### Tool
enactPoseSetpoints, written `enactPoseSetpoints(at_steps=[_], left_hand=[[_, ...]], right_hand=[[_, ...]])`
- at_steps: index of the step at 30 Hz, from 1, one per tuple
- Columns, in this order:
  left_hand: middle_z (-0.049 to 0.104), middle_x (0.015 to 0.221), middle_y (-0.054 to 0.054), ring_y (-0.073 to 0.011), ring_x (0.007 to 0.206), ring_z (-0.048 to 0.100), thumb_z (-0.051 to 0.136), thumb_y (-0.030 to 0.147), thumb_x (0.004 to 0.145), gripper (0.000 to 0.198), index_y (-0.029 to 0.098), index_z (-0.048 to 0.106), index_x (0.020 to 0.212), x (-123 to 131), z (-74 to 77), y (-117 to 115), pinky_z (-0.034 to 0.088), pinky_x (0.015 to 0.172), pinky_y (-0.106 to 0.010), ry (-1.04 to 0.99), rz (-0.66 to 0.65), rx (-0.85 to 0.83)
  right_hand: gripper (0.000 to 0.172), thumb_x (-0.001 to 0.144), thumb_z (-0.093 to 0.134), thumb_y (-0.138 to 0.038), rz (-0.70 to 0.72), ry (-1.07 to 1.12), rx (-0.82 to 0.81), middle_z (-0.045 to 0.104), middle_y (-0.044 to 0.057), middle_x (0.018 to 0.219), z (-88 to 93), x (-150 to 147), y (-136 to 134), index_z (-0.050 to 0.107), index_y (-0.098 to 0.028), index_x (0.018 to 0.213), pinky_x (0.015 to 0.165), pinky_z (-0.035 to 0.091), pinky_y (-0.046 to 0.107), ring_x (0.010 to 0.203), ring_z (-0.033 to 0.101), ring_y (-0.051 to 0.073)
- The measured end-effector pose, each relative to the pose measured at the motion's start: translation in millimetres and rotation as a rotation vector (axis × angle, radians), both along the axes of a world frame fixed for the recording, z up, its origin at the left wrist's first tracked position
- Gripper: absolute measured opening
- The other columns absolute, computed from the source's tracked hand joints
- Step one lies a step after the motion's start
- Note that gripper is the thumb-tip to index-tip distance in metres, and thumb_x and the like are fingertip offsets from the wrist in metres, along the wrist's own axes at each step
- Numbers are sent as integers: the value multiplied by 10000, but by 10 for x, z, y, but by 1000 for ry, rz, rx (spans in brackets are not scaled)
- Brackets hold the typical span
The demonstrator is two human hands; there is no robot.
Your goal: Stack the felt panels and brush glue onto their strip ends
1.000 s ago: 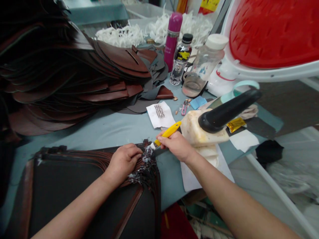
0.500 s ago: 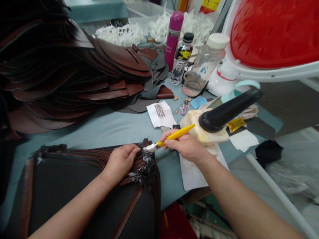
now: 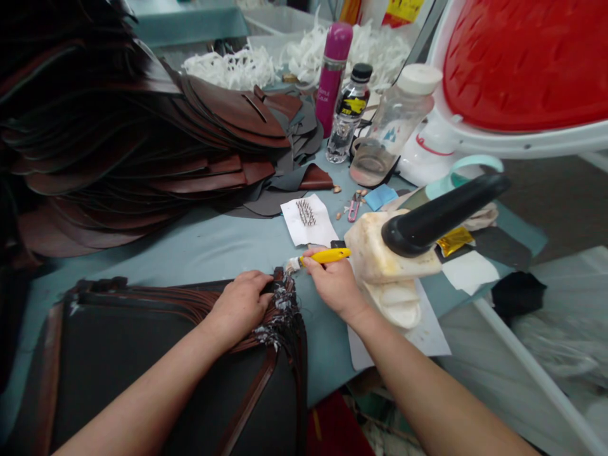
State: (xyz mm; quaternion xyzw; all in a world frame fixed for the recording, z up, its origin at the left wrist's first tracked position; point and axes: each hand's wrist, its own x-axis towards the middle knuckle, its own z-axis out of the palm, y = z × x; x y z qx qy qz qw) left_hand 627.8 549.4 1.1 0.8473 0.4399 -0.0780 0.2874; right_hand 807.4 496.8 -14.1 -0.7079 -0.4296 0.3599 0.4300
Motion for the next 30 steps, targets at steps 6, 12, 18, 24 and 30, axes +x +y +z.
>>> enactPoseSetpoints(at_steps=[6,12,18,24,30], left_hand=[[588,1023,-82,-281,1018,498,471,296,807,274,222,601,1037,25,15,9,414,848,-448,18,8,29],[603,897,-58,-241,917,532,525,285,788,190,222,639,927,9,-47,9,415,813,-381,-18,39,62],[585,813,-17,-164,808,531,524,209,796,147,242,666,817,-84,-77,-74,401,736,-263,-158,57,57],[576,781,-5,-154,778,519,530,195,794,135,233,656,766,-119,-83,-122,386,709,-252,-216,106,74],[573,747,-10,-150,757,521,483,231,833,183,210,636,734,-137,-67,-128,386,703,-247,-224,101,52]], right_hand=[[190,768,535,-345,78,44,-67,565,1,624,-26,-13,-49,601,-171,805,643,428,319,618,542,173],[209,777,528,-344,-12,28,34,584,17,707,-21,26,12,599,-165,859,649,428,312,654,552,167],[205,734,568,-331,103,176,-54,566,-2,638,77,113,31,607,-153,827,578,402,276,594,521,140],[221,702,618,-331,224,495,-97,559,-3,631,78,209,15,588,-152,829,484,323,237,548,496,116],[179,705,624,-292,256,338,-120,586,5,654,134,263,-4,608,-158,824,530,366,245,599,526,130]])
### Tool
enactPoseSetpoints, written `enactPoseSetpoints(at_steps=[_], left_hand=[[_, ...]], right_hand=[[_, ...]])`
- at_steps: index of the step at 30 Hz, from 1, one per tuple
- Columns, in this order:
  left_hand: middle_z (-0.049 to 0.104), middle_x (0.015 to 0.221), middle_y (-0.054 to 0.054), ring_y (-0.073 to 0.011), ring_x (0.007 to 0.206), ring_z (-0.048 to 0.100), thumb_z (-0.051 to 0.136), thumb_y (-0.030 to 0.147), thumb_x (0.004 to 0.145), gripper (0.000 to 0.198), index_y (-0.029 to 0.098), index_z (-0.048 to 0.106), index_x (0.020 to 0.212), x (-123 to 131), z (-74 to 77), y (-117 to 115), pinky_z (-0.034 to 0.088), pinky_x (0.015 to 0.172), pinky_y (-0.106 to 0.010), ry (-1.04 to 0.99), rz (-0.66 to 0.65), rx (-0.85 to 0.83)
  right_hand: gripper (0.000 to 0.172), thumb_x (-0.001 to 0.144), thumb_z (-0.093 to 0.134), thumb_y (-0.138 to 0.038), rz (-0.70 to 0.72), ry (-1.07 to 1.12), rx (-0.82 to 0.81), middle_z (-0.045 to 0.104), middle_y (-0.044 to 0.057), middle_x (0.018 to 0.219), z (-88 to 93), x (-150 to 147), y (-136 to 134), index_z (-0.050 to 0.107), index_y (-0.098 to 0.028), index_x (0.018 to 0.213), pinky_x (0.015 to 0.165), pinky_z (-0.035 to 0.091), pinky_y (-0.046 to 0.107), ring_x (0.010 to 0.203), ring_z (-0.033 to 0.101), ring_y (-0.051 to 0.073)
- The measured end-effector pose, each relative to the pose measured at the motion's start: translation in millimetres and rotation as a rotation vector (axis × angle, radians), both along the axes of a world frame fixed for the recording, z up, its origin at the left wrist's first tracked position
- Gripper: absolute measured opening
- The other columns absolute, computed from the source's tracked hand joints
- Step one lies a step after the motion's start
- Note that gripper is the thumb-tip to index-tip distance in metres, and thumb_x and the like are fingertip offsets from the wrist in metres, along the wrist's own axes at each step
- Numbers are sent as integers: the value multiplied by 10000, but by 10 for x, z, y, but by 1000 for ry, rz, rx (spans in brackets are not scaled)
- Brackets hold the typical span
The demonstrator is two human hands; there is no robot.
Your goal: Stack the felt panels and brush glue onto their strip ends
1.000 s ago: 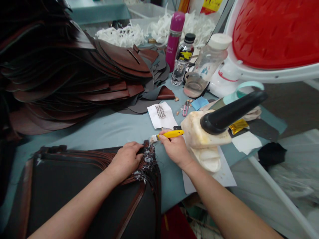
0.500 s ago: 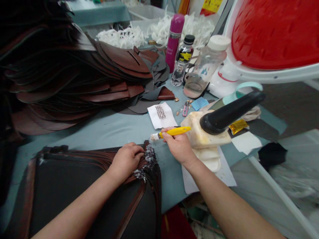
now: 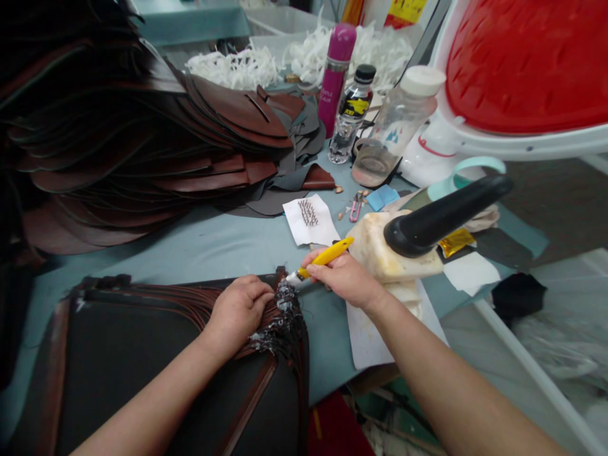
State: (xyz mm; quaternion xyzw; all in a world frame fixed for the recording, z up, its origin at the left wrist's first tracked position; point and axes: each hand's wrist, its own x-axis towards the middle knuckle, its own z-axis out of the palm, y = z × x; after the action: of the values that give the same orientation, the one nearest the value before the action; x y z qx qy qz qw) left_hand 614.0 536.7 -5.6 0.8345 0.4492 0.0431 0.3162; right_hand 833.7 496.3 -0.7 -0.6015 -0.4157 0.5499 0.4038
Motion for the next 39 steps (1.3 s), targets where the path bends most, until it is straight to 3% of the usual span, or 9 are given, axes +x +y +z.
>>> enactPoseSetpoints(at_steps=[2,7,10,17,21,27,30,35,39], left_hand=[[580,733,-15,-152,738,528,431,248,860,229,202,622,742,3,23,7,393,700,-253,17,35,-33],[576,949,-71,-183,842,542,504,229,802,143,170,620,862,71,9,67,414,791,-278,126,108,-32],[562,1062,-96,-246,995,498,541,270,775,225,162,613,959,116,-29,119,396,877,-333,201,55,-2],[582,1032,-107,-299,1013,473,509,331,772,269,181,592,979,158,-27,197,416,832,-432,311,8,-20],[584,1008,-107,-313,1009,471,489,340,774,237,198,606,924,192,-31,236,393,816,-478,343,21,-15],[614,922,-55,-234,920,526,532,311,776,136,212,605,834,156,-62,204,353,801,-388,238,95,4],[629,843,-16,-188,850,550,523,271,797,102,219,604,763,103,-57,151,335,776,-345,156,133,29],[636,805,1,-174,821,561,548,253,788,93,217,606,726,56,-35,92,336,754,-322,110,152,60],[636,790,3,-167,804,564,557,252,784,94,214,610,717,47,-39,94,351,749,-307,81,151,59]], right_hand=[[185,699,626,-294,40,46,-5,589,7,654,-10,0,1,610,-156,822,508,359,241,586,529,130],[237,741,590,-353,-199,-39,76,580,-6,622,-117,-113,125,607,-151,863,561,400,261,588,539,135],[221,720,568,-345,-128,-158,53,572,-11,588,-197,-232,231,618,-146,803,584,418,281,563,532,141],[208,734,535,-338,-177,-372,135,611,13,692,-150,-313,233,631,-165,800,656,434,309,649,560,167],[204,724,535,-334,-67,-320,105,608,15,683,-167,-330,222,630,-163,779,645,441,307,630,559,166],[204,737,537,-339,-181,-376,181,604,10,691,-178,-279,272,623,-167,807,680,429,314,664,556,167],[228,730,555,-356,-223,-306,127,582,-4,646,-140,-241,290,621,-160,827,650,420,304,633,542,156],[237,641,644,-332,-28,46,-43,559,-12,629,-134,-206,318,605,-141,777,551,385,266,552,500,121],[222,622,678,-294,-22,219,-38,556,-16,637,-83,-149,352,597,-148,769,519,369,236,550,502,104]])
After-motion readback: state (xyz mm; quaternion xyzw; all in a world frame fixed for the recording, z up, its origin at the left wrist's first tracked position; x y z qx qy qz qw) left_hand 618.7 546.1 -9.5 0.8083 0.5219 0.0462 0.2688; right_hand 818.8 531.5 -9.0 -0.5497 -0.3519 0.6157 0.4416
